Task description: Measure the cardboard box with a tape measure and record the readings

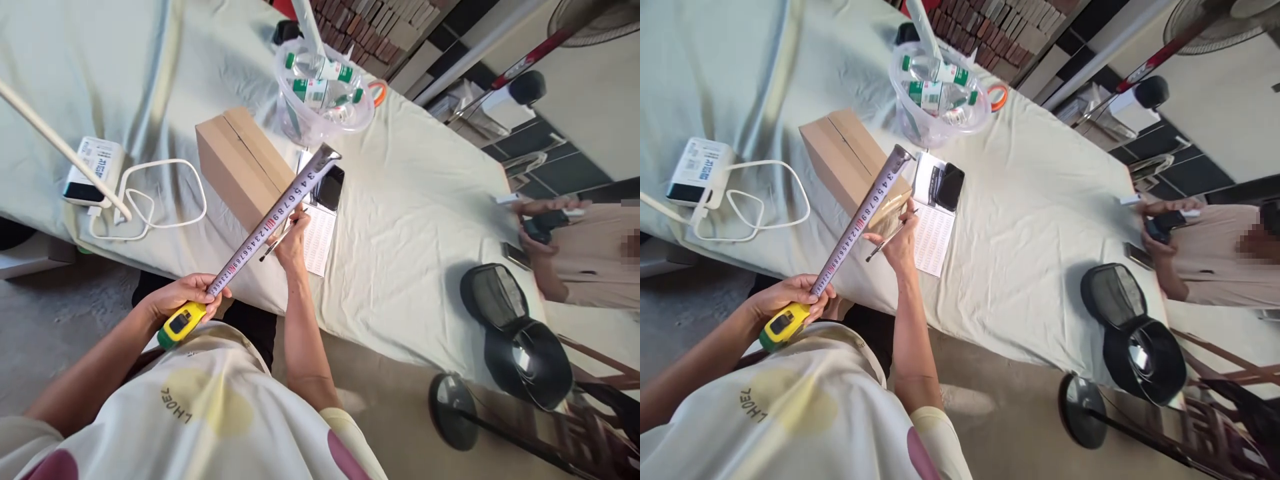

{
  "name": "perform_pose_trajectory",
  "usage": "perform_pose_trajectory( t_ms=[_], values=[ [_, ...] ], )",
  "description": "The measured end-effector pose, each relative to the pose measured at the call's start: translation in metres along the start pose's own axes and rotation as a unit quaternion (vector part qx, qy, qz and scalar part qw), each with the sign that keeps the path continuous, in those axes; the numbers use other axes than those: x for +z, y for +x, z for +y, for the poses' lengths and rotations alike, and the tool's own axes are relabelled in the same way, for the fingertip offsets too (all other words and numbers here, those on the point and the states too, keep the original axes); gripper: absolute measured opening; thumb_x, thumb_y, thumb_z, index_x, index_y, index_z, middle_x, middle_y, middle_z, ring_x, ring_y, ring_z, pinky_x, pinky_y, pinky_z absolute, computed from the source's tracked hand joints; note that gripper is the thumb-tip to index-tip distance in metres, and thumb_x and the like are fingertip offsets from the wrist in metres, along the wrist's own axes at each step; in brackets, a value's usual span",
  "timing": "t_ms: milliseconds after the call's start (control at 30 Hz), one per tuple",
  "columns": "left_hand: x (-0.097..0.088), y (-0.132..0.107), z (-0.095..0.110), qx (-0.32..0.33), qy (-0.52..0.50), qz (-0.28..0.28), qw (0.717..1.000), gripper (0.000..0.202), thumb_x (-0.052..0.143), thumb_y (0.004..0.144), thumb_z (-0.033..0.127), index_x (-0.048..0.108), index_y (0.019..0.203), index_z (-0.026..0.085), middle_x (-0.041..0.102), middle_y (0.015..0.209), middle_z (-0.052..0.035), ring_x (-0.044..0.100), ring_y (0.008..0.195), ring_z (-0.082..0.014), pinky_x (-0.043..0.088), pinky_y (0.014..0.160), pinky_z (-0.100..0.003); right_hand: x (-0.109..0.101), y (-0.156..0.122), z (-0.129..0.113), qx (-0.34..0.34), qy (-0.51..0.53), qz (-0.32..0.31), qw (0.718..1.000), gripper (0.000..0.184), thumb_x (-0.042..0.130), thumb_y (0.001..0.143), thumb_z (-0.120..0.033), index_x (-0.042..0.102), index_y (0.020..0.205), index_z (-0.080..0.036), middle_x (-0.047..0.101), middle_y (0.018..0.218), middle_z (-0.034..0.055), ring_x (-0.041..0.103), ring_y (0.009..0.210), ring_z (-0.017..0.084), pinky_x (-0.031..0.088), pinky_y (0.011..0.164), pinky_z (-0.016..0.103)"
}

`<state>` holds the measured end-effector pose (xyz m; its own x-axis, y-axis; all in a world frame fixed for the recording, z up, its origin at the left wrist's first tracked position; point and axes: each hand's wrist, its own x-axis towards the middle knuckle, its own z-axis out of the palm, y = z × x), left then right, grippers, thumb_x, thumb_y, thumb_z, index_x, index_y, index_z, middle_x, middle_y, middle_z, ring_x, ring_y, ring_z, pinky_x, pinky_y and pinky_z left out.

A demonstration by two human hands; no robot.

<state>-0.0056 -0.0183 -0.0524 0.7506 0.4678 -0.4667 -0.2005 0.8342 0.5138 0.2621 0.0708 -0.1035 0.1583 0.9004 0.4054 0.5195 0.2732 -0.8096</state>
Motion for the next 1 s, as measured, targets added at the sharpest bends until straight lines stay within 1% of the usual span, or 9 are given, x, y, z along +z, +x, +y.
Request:
perform_pose_trajectory(
  t_ms=[67, 133, 233, 367, 533, 633, 800, 867, 1000],
  values=[
    [-0.003, -0.009, 0.004, 0.012, -0.005, 0.021, 1.0, 0.017, 0.077, 0.076, 0.017, 0.081, 0.092, 0.019, 0.065, 0.063, -0.0034, 0.059, 0.053, -0.0159, 0.045, 0.052, -0.025, 0.014, 0.006, -0.001, -0.012, -0.007, 0.003, 1.0, 0.076, 0.081, 0.066, -0.07, 0.027, 0.101, -0.03, 0.04, 0.152, 0.0232, 0.046, 0.146, 0.031, 0.04, 0.118, 0.059],
    [-0.005, -0.016, 0.008, 0.021, -0.003, 0.038, 0.999, 0.015, 0.075, 0.077, 0.018, 0.082, 0.089, 0.022, 0.063, 0.06, -0.0023, 0.058, 0.053, -0.016, 0.042, 0.052, -0.025, 0.022, 0.009, 0.0, -0.017, -0.005, 0.004, 1.0, 0.076, 0.083, 0.065, -0.067, 0.026, 0.1, -0.03, 0.043, 0.149, 0.0214, 0.049, 0.143, 0.03, 0.041, 0.116, 0.059],
    [-0.009, -0.024, 0.013, 0.033, 0.011, 0.07, 0.997, 0.014, 0.072, 0.079, 0.019, 0.083, 0.086, 0.026, 0.063, 0.058, -0.0023, 0.058, 0.055, -0.0177, 0.04, 0.053, -0.027, 0.024, 0.011, 0.002, -0.04, 0.012, -0.003, 0.999, 0.072, 0.083, 0.069, -0.06, 0.024, 0.099, -0.031, 0.043, 0.15, 0.0213, 0.05, 0.142, 0.03, 0.041, 0.113, 0.06],
    [-0.014, -0.031, 0.015, 0.038, 0.02, 0.111, 0.993, 0.015, 0.07, 0.081, 0.019, 0.083, 0.084, 0.027, 0.063, 0.061, -0.002, 0.058, 0.057, -0.0173, 0.042, 0.058, -0.029, 0.007, 0.01, 0.004, -0.085, -0.003, -0.031, 0.996, 0.07, 0.085, 0.069, -0.05, 0.025, 0.101, -0.031, 0.036, 0.156, 0.0261, 0.044, 0.147, 0.032, 0.04, 0.112, 0.061],
    [-0.017, -0.029, 0.013, 0.018, 0.063, 0.125, 0.99, 0.014, 0.069, 0.082, 0.019, 0.082, 0.081, 0.024, 0.064, 0.06, -0.0023, 0.058, 0.058, -0.0171, 0.043, 0.06, -0.028, -0.021, 0.01, 0.001, -0.131, -0.037, -0.057, 0.989, 0.068, 0.084, 0.066, -0.039, 0.026, 0.102, -0.031, 0.038, 0.154, 0.0227, 0.05, 0.141, 0.031, 0.045, 0.109, 0.058],
    [-0.015, -0.027, 0.013, 0.005, 0.062, 0.122, 0.991, 0.009, 0.071, 0.08, 0.02, 0.079, 0.081, 0.022, 0.063, 0.06, -0.0018, 0.059, 0.059, -0.0168, 0.042, 0.058, -0.026, -0.033, 0.01, 0.0, -0.15, -0.038, -0.06, 0.986, 0.065, 0.081, 0.067, -0.032, 0.027, 0.104, -0.031, 0.039, 0.152, 0.0216, 0.052, 0.14, 0.031, 0.047, 0.107, 0.058],
    [-0.005, -0.03, 0.018, -0.037, 0.076, 0.162, 0.983, 0.011, 0.072, 0.08, 0.022, 0.074, 0.09, 0.015, 0.065, 0.064, -0.0025, 0.059, 0.063, -0.0151, 0.044, 0.06, -0.022, -0.049, 0.012, 0.004, -0.185, -0.032, -0.049, 0.981, 0.065, 0.082, 0.068, -0.031, 0.028, 0.105, -0.031, 0.04, 0.152, 0.0205, 0.049, 0.144, 0.031, 0.047, 0.108, 0.059],
    [0.0, -0.031, 0.02, -0.044, 0.082, 0.171, 0.981, 0.015, 0.072, 0.079, 0.021, 0.073, 0.093, 0.015, 0.065, 0.064, -0.0023, 0.059, 0.063, -0.0149, 0.043, 0.058, -0.021, -0.052, 0.011, 0.006, -0.169, -0.022, -0.05, 0.984, 0.065, 0.083, 0.069, -0.034, 0.03, 0.107, -0.031, 0.038, 0.154, 0.02, 0.049, 0.144, 0.031, 0.048, 0.108, 0.058],
    [0.005, -0.029, 0.022, -0.043, 0.101, 0.16, 0.981, 0.021, 0.075, 0.074, 0.021, 0.073, 0.095, 0.016, 0.066, 0.067, -0.0023, 0.059, 0.063, -0.0148, 0.042, 0.056, -0.02, -0.056, 0.008, 0.003, -0.082, -0.034, -0.049, 0.995, 0.067, 0.087, 0.065, -0.044, 0.036, 0.106, -0.031, 0.032, 0.16, 0.0183, 0.046, 0.147, 0.031, 0.049, 0.108, 0.056]
  ],
)
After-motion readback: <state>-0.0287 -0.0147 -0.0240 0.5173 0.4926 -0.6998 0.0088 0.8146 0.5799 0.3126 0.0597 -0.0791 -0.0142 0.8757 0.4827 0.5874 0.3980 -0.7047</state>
